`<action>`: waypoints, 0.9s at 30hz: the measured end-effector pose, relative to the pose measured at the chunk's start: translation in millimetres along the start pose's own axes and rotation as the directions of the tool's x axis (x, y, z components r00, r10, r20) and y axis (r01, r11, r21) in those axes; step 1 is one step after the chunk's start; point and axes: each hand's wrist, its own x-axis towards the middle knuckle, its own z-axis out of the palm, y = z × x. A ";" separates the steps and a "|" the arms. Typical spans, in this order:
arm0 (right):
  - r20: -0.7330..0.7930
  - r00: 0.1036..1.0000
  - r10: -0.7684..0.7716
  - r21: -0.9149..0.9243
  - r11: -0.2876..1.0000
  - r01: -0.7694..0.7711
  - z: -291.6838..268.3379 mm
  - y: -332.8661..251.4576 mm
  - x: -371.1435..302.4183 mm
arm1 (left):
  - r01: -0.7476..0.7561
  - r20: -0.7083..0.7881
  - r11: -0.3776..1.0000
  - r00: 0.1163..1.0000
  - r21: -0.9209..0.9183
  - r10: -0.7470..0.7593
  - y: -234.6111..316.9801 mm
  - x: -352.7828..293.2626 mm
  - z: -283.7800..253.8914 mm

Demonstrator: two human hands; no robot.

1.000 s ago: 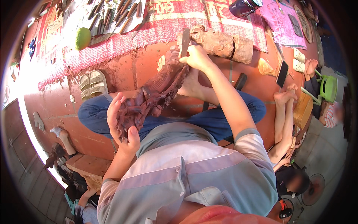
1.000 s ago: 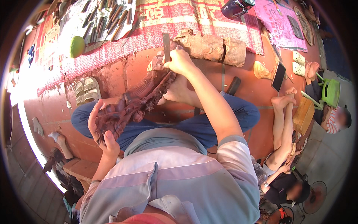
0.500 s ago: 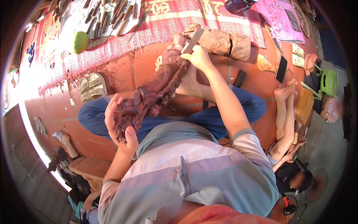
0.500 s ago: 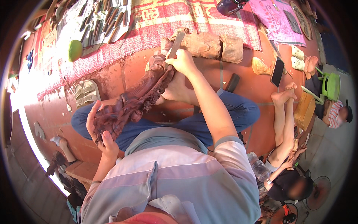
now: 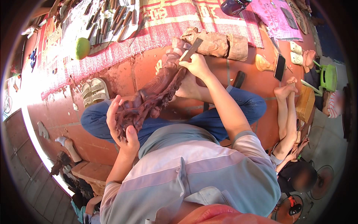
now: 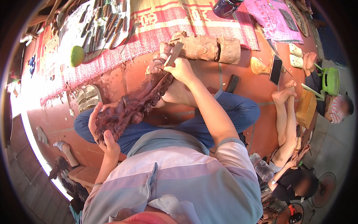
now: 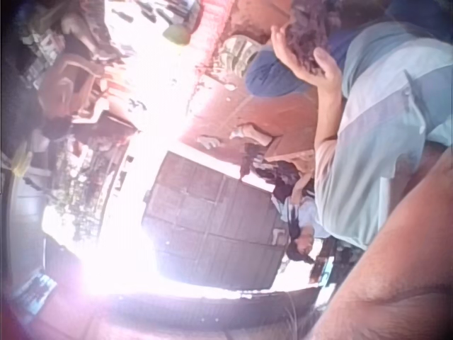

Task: The person sits cross-legged on a mat and carves a dark reddish-brown piece of wood using a small knife. They hold the wood in their left hand and use the knife in their right hand to shape the surface, occasionally rotating the object to access different areas.

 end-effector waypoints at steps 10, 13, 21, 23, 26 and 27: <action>-0.015 1.000 -0.005 -0.065 0.998 0.004 -2.3 3.6 3.0 | -0.009 0.006 1.000 1.000 -0.004 0.009 -2.8 -0.4 -0.9; 0.034 0.999 -0.007 -0.146 0.989 0.012 -10.1 -4.1 15.9 | -0.008 0.004 1.000 1.000 -0.007 0.008 -6.9 -2.1 -2.5; 0.087 0.996 -0.025 -0.262 0.964 0.047 -5.8 -7.1 15.9 | -0.002 -0.005 0.999 1.000 0.032 0.002 -4.4 -3.8 -1.0; 0.073 0.997 -0.034 -0.242 0.969 0.051 -4.7 -6.1 14.7 | -0.010 -0.003 0.998 1.000 0.070 0.010 -4.1 -2.1 -0.3; 0.009 1.000 -0.022 -0.145 0.989 0.023 -4.2 -6.3 9.4 | 0.006 0.005 0.997 1.000 0.071 -0.007 -1.2 -1.2 -0.4; -0.019 1.000 -0.012 -0.100 0.995 0.010 -4.3 -6.0 7.7 | 0.017 0.008 0.998 1.000 0.062 -0.017 -0.2 -1.3 -0.5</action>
